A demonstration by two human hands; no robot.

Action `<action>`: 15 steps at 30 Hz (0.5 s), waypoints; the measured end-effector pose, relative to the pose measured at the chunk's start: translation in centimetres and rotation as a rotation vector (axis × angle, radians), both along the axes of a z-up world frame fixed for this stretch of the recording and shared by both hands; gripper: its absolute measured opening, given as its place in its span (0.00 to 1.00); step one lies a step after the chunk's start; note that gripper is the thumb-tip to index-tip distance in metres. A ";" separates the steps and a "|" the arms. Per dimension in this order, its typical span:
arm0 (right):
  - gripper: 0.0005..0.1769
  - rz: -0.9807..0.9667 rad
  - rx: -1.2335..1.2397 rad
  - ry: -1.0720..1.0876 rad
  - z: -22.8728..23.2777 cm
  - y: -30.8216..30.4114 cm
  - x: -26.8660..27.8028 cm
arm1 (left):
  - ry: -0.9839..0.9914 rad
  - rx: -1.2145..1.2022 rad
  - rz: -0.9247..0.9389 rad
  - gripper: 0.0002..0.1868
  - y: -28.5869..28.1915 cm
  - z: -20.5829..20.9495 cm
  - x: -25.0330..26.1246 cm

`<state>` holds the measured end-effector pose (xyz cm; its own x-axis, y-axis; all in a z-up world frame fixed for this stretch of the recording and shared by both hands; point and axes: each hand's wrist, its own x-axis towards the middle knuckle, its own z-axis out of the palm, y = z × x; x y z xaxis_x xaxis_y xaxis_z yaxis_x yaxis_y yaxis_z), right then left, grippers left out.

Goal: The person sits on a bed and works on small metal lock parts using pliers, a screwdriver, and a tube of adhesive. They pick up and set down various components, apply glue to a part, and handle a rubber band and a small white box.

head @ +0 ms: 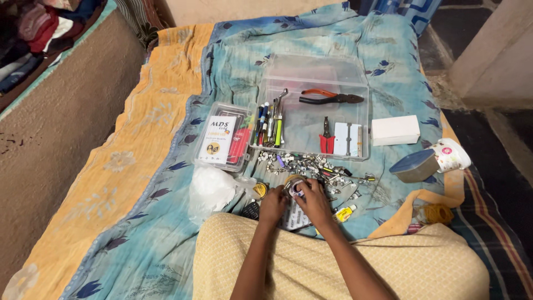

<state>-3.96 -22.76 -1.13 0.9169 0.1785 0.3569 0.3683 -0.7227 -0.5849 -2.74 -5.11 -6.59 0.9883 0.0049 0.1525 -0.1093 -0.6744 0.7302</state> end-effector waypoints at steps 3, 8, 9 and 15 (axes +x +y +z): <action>0.27 -0.022 -0.049 -0.011 0.6 0.3 -0.8 | -0.002 -0.016 -0.015 0.23 0.1 0.1 0.1; 0.24 -0.118 0.124 -0.083 -0.5 0.3 -0.3 | 0.013 -0.135 -0.007 0.24 -0.1 0.3 0.2; 0.23 -0.113 0.183 -0.089 -1.0 0.3 0.1 | 0.035 -0.150 -0.018 0.25 -0.1 0.2 0.2; 0.18 0.028 0.511 -0.006 -5.5 -0.4 2.8 | 0.105 -0.153 0.014 0.15 -0.2 0.1 0.5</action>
<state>-1.16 -23.13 -6.65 0.9118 0.0038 0.4106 0.3881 -0.3344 -0.8588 -2.23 -5.33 -6.50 0.9984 0.0338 0.0449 -0.0186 -0.5556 0.8312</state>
